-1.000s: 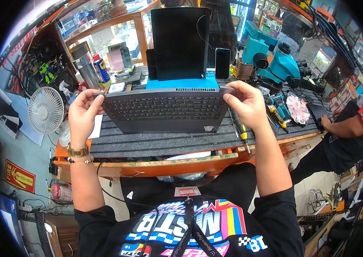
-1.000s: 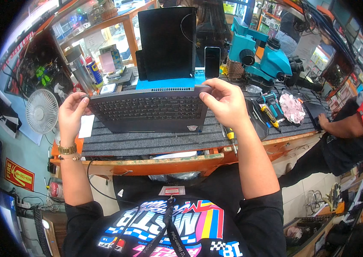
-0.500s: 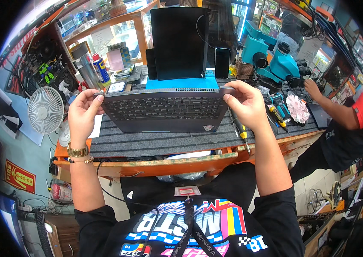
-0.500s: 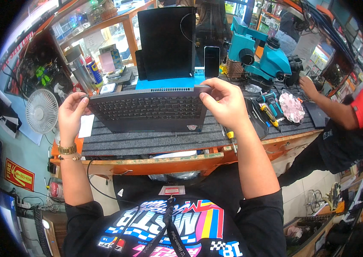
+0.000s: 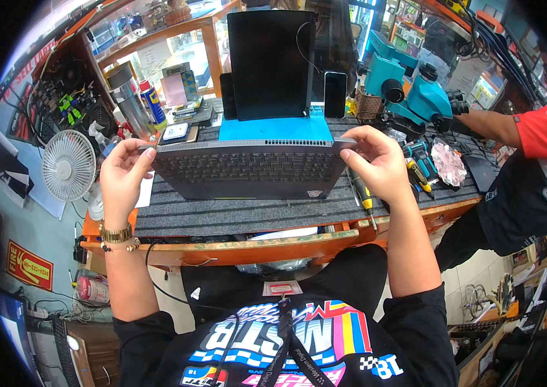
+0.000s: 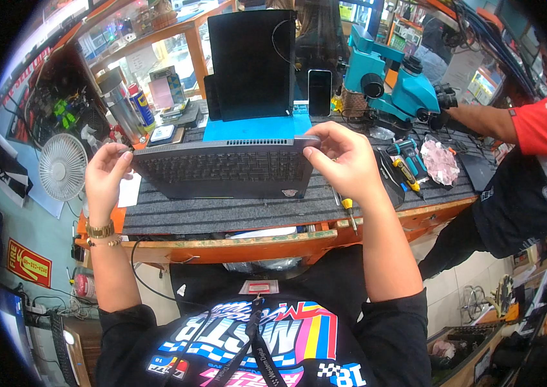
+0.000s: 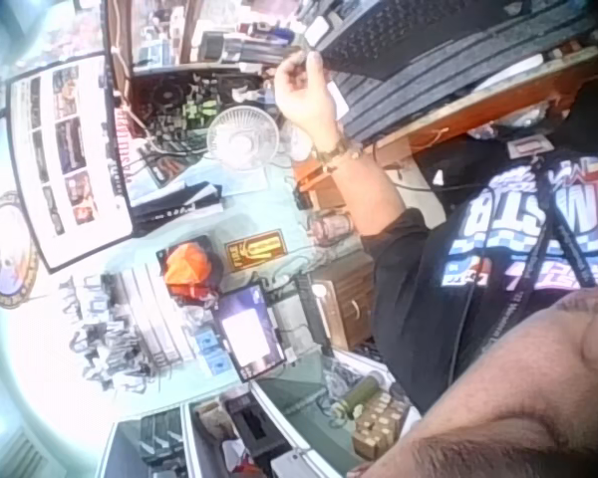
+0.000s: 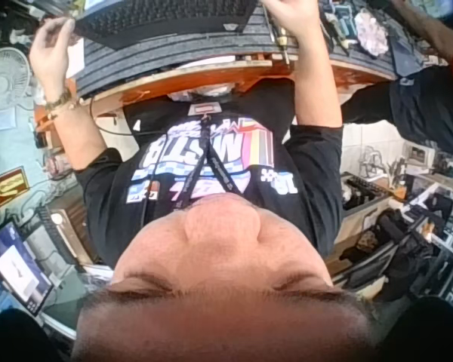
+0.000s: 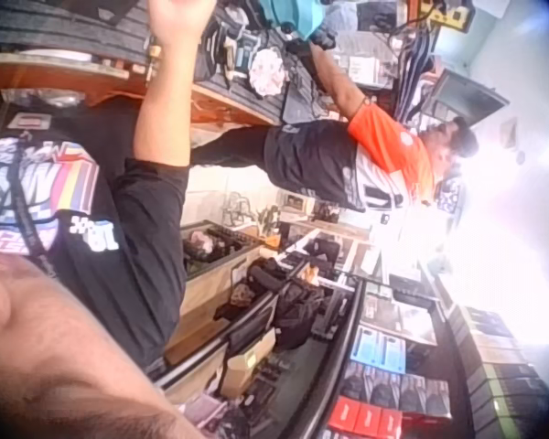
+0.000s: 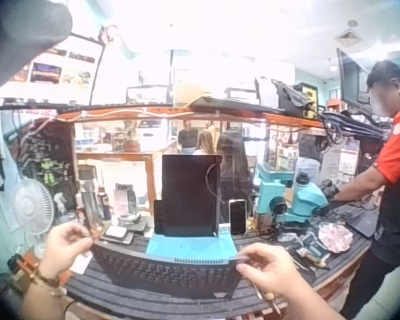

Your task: The person separates the screen assembly from a laptop base and uses a screwdriver to remove internal components from the hinge area.

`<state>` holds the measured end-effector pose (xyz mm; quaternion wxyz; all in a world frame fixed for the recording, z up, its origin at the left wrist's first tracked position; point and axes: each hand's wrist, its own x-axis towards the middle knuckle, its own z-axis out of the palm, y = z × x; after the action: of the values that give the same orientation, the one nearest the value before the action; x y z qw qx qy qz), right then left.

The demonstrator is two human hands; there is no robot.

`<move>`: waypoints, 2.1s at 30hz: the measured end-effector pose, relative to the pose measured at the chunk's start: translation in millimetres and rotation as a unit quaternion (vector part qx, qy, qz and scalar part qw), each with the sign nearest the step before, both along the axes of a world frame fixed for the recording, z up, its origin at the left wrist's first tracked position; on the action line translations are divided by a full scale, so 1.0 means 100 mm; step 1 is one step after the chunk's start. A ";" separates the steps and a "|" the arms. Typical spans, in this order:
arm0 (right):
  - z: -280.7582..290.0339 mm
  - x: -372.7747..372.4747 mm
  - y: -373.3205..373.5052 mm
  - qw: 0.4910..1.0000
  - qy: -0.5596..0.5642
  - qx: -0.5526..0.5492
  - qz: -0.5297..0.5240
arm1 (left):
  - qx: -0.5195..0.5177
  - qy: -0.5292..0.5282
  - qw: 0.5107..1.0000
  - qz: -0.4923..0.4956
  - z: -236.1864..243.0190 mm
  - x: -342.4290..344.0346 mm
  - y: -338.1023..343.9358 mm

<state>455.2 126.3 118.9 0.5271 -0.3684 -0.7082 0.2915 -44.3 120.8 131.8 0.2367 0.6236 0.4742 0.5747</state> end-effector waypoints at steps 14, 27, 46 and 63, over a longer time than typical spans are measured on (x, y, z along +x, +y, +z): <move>-0.12 0.06 -0.73 0.992 -0.086 0.087 0.034 | 0.263 0.426 0.865 -0.020 -0.04 1.39 -0.83; -0.62 -0.04 -1.19 0.965 -0.131 0.226 -0.026 | 0.258 0.407 0.864 -0.149 -0.12 1.68 -1.02; -0.71 -0.13 -1.22 0.956 -0.126 0.248 -0.096 | 0.281 0.384 0.865 -0.160 -0.16 1.69 -0.99; -0.65 -0.05 -1.20 0.983 -0.064 0.170 0.000 | 0.281 0.385 0.864 -0.163 -0.13 1.69 -0.98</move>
<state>449.9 5.9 54.0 0.5357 -0.2911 -0.7796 0.1434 124.3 22.6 118.5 -0.0598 0.9036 0.2378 0.3513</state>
